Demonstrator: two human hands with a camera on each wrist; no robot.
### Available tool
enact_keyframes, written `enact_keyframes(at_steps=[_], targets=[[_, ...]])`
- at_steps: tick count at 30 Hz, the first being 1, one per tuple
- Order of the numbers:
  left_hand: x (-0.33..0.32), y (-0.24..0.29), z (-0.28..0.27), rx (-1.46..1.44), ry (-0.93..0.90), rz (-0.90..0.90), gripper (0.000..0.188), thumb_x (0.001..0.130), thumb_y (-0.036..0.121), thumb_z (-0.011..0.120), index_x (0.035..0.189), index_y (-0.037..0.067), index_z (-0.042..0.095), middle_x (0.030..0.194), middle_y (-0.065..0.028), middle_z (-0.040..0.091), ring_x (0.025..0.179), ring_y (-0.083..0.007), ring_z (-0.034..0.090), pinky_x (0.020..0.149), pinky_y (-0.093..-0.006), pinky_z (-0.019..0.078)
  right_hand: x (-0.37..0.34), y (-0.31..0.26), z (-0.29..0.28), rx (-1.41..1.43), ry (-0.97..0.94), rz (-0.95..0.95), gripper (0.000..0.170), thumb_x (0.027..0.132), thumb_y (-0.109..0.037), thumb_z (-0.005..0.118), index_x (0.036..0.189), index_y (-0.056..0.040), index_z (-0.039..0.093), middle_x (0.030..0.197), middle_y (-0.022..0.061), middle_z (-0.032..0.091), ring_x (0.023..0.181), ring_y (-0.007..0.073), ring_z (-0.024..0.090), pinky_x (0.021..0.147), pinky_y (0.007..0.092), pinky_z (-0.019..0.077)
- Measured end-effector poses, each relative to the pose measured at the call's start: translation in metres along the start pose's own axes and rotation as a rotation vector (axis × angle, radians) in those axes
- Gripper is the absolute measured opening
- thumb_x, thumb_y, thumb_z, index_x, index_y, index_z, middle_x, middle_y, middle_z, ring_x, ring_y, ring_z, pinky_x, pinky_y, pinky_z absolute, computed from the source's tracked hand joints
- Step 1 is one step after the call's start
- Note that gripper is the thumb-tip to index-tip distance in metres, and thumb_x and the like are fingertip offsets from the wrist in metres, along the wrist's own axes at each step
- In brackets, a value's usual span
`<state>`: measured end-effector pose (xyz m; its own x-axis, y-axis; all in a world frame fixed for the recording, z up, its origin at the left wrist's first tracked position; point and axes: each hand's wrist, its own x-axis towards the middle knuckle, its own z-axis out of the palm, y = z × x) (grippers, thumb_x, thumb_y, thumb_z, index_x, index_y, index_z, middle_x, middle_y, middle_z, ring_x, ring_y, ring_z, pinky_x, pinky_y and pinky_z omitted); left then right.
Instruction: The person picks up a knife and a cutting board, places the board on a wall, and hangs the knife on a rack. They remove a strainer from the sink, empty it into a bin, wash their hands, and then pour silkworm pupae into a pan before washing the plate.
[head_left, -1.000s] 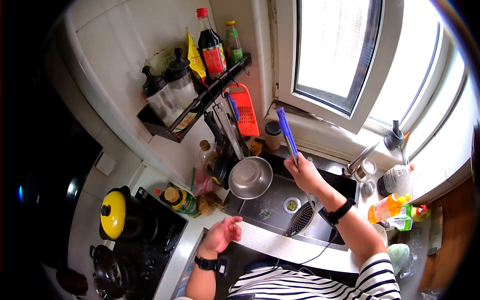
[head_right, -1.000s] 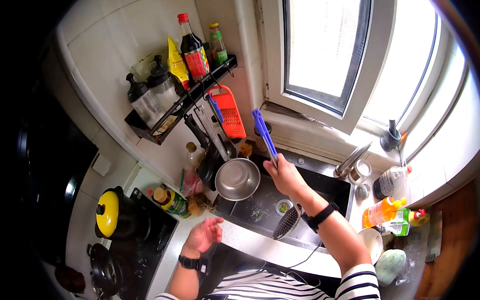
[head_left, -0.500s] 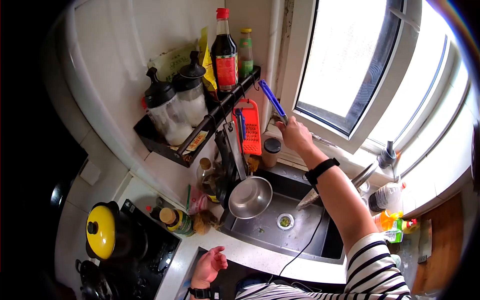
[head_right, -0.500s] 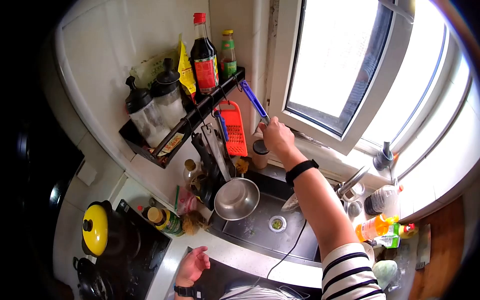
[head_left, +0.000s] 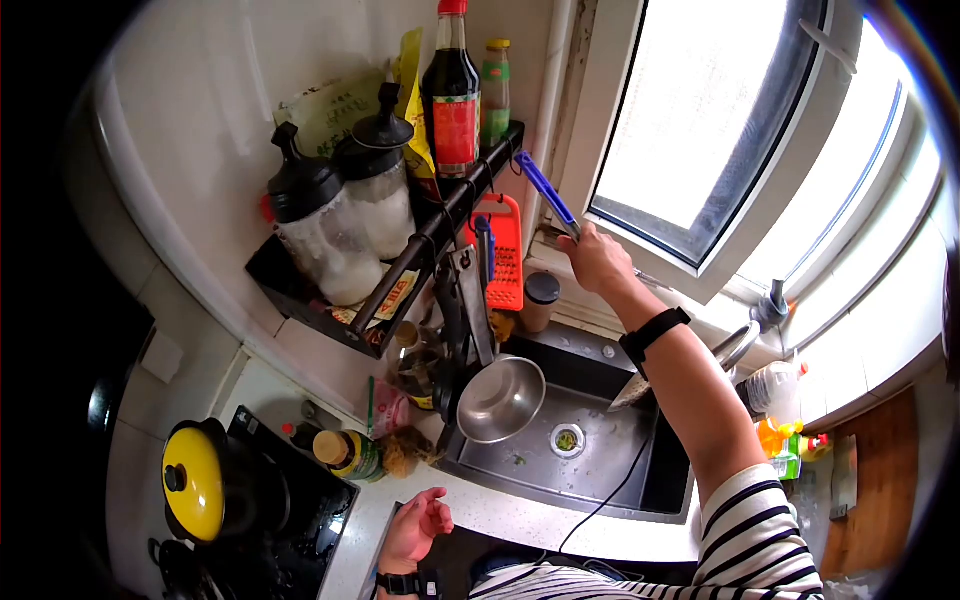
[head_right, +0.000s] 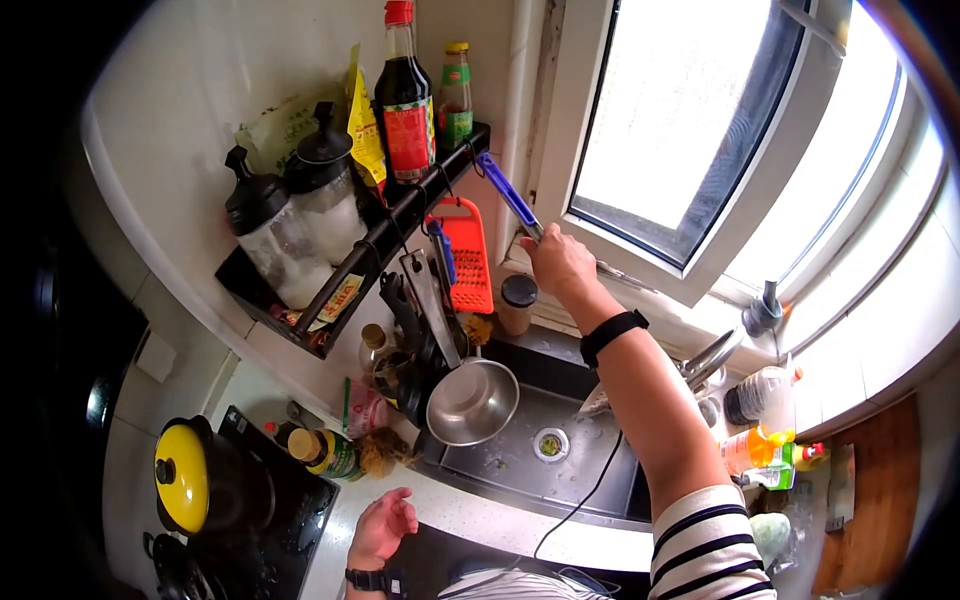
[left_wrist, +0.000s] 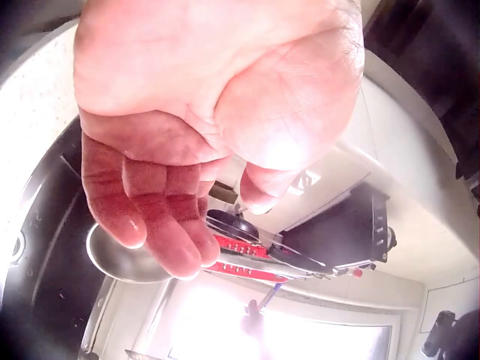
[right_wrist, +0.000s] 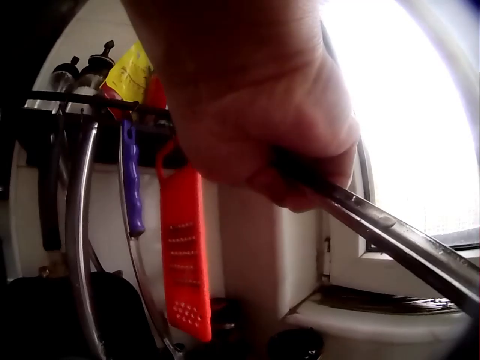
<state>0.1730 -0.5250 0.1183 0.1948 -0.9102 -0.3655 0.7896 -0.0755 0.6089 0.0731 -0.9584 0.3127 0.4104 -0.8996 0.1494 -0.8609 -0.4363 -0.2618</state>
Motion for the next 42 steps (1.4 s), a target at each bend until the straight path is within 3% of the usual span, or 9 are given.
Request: enact_keyframes(at_steps=[4,8,15,25,29,31,32,36,42], targets=[[0.004,0.001,-0.002,0.005,-0.002,0.000,0.044,0.093,0.037,0.051,0.118,0.001,0.051,0.083,-0.0088,0.060,0.074,-0.0199,0.059,0.069,-0.0311,0.0489,0.003,0.004,0.009,-0.041,-0.048,0.026,0.049,0.091,-0.048,0.047,0.098,0.0000,0.052,0.092,0.0205,0.064,0.091,0.0374,0.061,0.077,0.0461,0.0473],[0.003,-0.001,-0.007,-0.011,0.005,0.004,0.045,0.092,0.037,0.053,0.119,0.001,0.051,0.082,-0.0091,0.060,0.073,-0.0200,0.058,0.067,-0.0306,0.0485,0.010,0.017,0.034,0.041,-0.051,-0.109,0.046,0.090,-0.047,0.051,0.095,-0.0005,0.052,0.091,0.0215,0.064,0.089,0.0385,0.061,0.073,0.0460,0.0479],[-0.007,-0.004,-0.016,-0.012,0.096,0.023,0.046,0.091,0.038,0.054,0.119,0.001,0.051,0.082,-0.0092,0.060,0.074,-0.0206,0.058,0.067,-0.0311,0.0482,0.021,0.013,0.094,0.430,-0.133,-0.169,0.039,0.090,-0.040,0.054,0.095,-0.0017,0.049,0.087,0.0274,0.061,0.087,0.0459,0.057,0.070,0.0496,0.0448],[-0.020,-0.005,-0.032,-0.020,0.170,0.058,0.048,0.091,0.040,0.054,0.119,0.001,0.050,0.084,-0.0080,0.059,0.073,-0.0189,0.058,0.065,-0.0300,0.0486,0.029,-0.016,0.135,0.587,-0.145,-0.083,0.035,0.088,-0.034,0.054,0.103,-0.0026,0.052,0.095,0.0276,0.061,0.096,0.0447,0.056,0.079,0.0462,0.0464],[-0.016,-0.004,-0.031,-0.001,0.146,0.077,0.047,0.091,0.040,0.054,0.119,0.002,0.051,0.083,-0.0077,0.058,0.071,-0.0182,0.057,0.065,-0.0295,0.0488,0.037,-0.009,0.155,0.599,-0.122,-0.256,0.039,0.086,-0.034,0.056,0.110,-0.0035,0.051,0.104,0.0267,0.060,0.103,0.0422,0.055,0.085,0.0437,0.0454],[-0.014,-0.003,-0.031,0.014,0.153,0.069,0.048,0.091,0.040,0.054,0.119,0.002,0.051,0.082,-0.0078,0.058,0.071,-0.0183,0.057,0.065,-0.0296,0.0488,0.032,-0.008,0.144,0.478,-0.172,-0.195,0.044,0.085,-0.035,0.058,0.114,-0.0028,0.050,0.108,0.0246,0.060,0.105,0.0409,0.055,0.086,0.0423,0.0455],[-0.013,-0.003,-0.029,0.032,0.156,0.068,0.048,0.091,0.040,0.053,0.119,0.002,0.050,0.082,-0.0081,0.058,0.070,-0.0182,0.057,0.065,-0.0295,0.0487,0.021,-0.011,0.122,0.423,-0.308,-0.103,0.049,0.085,-0.037,0.060,0.116,-0.0013,0.048,0.109,0.0221,0.061,0.105,0.0382,0.056,0.086,0.0408,0.0462],[-0.005,-0.006,-0.024,0.043,0.139,0.022,0.049,0.090,0.040,0.055,0.120,0.002,0.048,0.081,-0.0060,0.057,0.069,-0.0169,0.056,0.064,-0.0290,0.0484,-0.007,0.020,0.114,0.423,-0.257,-0.127,0.051,0.084,-0.034,0.063,0.121,-0.0017,0.049,0.105,0.0173,0.063,0.097,0.0310,0.061,0.083,0.0374,0.0474],[0.011,-0.013,-0.009,0.135,0.074,-0.029,0.042,0.094,0.035,0.050,0.120,0.002,0.049,0.082,-0.0070,0.058,0.071,-0.0165,0.057,0.065,-0.0275,0.0486,-0.124,0.090,0.060,0.904,-0.555,-0.065,0.035,0.093,-0.025,0.057,0.119,-0.0011,0.053,0.097,0.0051,0.061,0.091,0.0110,0.057,0.080,0.0252,0.0471]])
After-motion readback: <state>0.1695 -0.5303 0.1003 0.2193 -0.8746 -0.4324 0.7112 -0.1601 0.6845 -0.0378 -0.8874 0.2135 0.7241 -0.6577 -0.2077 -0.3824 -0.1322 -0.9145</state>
